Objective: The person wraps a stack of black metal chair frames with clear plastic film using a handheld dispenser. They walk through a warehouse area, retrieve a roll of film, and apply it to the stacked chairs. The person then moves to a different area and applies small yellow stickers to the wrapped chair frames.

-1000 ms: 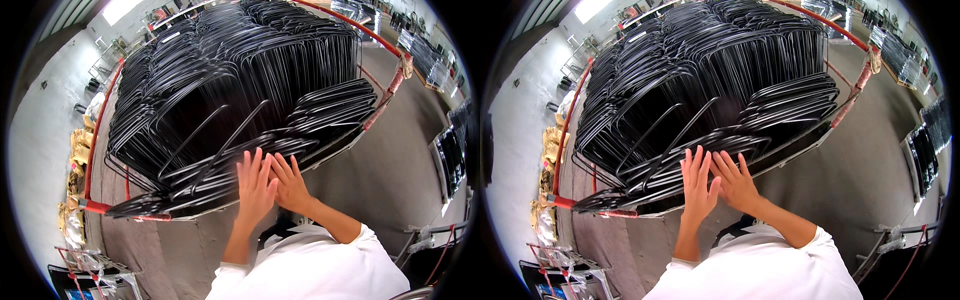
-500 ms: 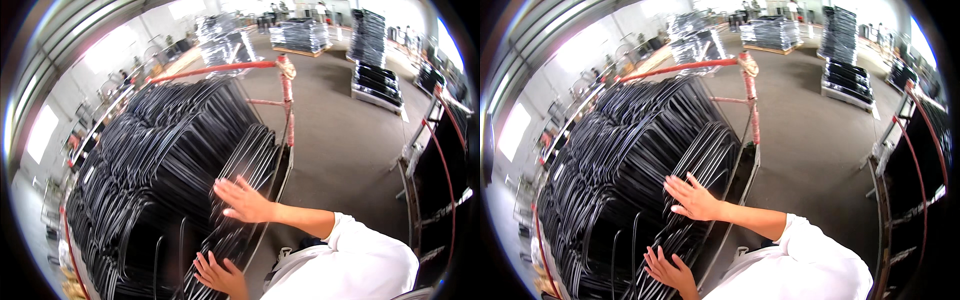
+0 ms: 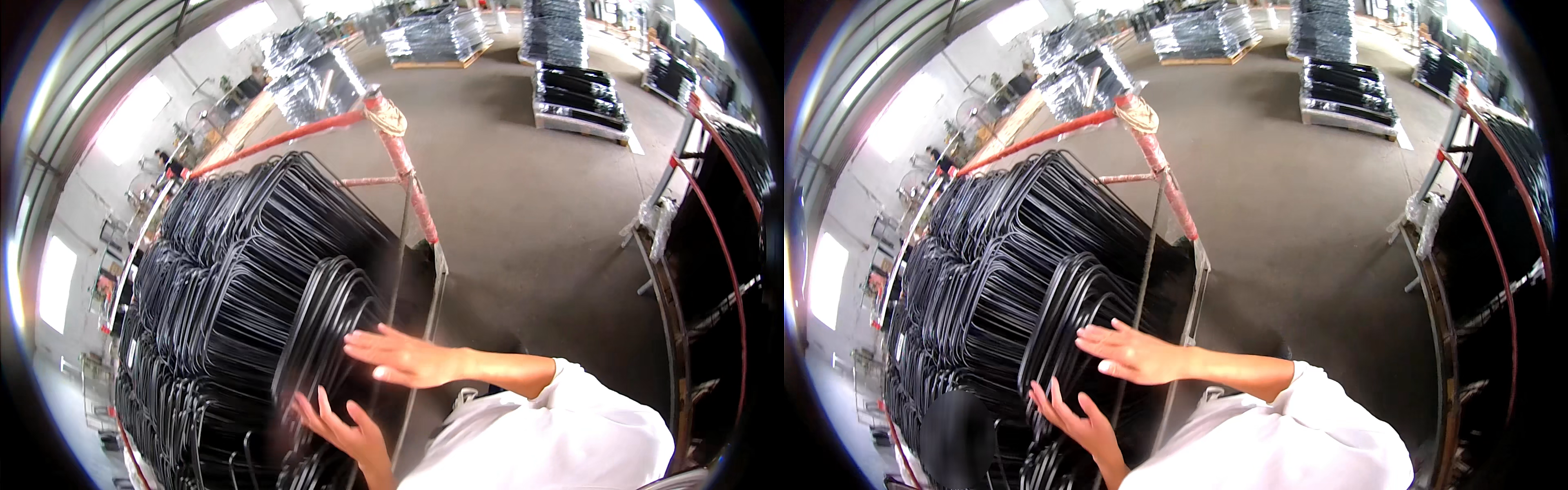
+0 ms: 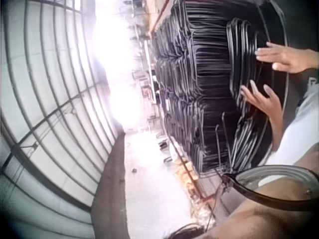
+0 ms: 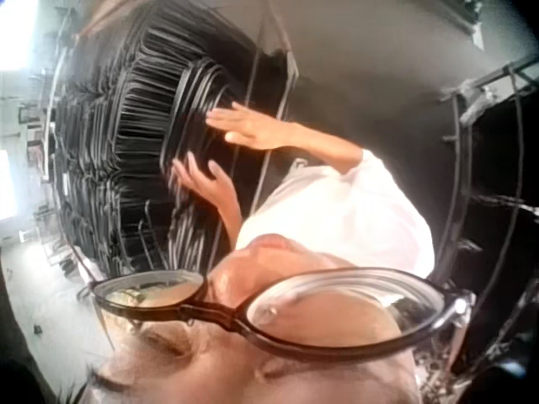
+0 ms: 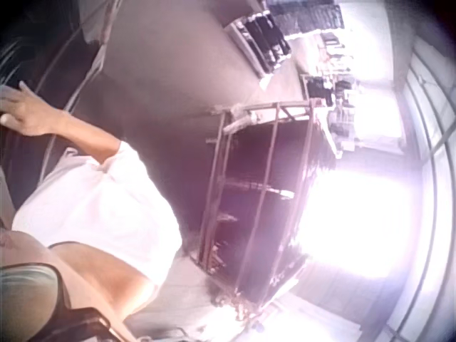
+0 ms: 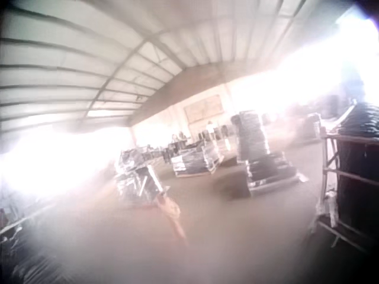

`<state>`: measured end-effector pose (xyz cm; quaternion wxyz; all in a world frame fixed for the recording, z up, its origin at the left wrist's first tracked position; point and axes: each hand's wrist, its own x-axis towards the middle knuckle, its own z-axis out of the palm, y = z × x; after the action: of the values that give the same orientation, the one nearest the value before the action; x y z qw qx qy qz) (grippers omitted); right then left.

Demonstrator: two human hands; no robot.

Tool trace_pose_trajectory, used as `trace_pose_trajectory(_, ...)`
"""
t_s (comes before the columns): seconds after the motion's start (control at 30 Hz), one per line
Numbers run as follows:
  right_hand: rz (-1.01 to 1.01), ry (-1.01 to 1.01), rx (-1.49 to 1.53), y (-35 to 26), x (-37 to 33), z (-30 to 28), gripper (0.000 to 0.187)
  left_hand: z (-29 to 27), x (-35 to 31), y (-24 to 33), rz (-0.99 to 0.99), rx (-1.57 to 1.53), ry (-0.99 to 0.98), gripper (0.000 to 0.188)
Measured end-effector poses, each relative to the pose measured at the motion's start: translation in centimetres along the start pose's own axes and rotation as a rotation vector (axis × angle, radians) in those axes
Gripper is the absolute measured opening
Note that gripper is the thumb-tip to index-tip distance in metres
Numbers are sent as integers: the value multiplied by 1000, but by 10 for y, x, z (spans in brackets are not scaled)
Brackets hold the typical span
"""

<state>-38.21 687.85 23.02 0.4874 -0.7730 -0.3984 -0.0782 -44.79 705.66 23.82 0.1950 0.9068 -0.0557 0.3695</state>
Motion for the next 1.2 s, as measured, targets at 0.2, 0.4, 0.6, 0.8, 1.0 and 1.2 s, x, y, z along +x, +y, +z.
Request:
trace_pose_trajectory(0.2, 205, 262, 106, 47, -71, -113, 39, 120, 38, 115, 83, -243, -82, 36)
trace_pose_trajectory(0.4, 484, 429, 132, 107, -119, -223, 31, 238, 71, 222, 308, -575, -588, 52)
trace_pose_trajectory(0.6, 630, 317, 64, 205, -138, -324, 26, 359, 134, 260, 484, -439, -956, 35)
trace_pose_trajectory(0.8, 791, 250, -94, 314, -149, -447, 30, 526, 210, 318, 608, -430, -963, 29)
trace_pose_trajectory(1.0, 997, 500, 17, 400, -184, -549, 25, 644, 319, 430, 903, -532, -935, 32)
trace_pose_trajectory(1.2, 1173, 791, 208, 518, -227, -590, 31, 739, 404, 495, 1038, -736, -1233, 34)
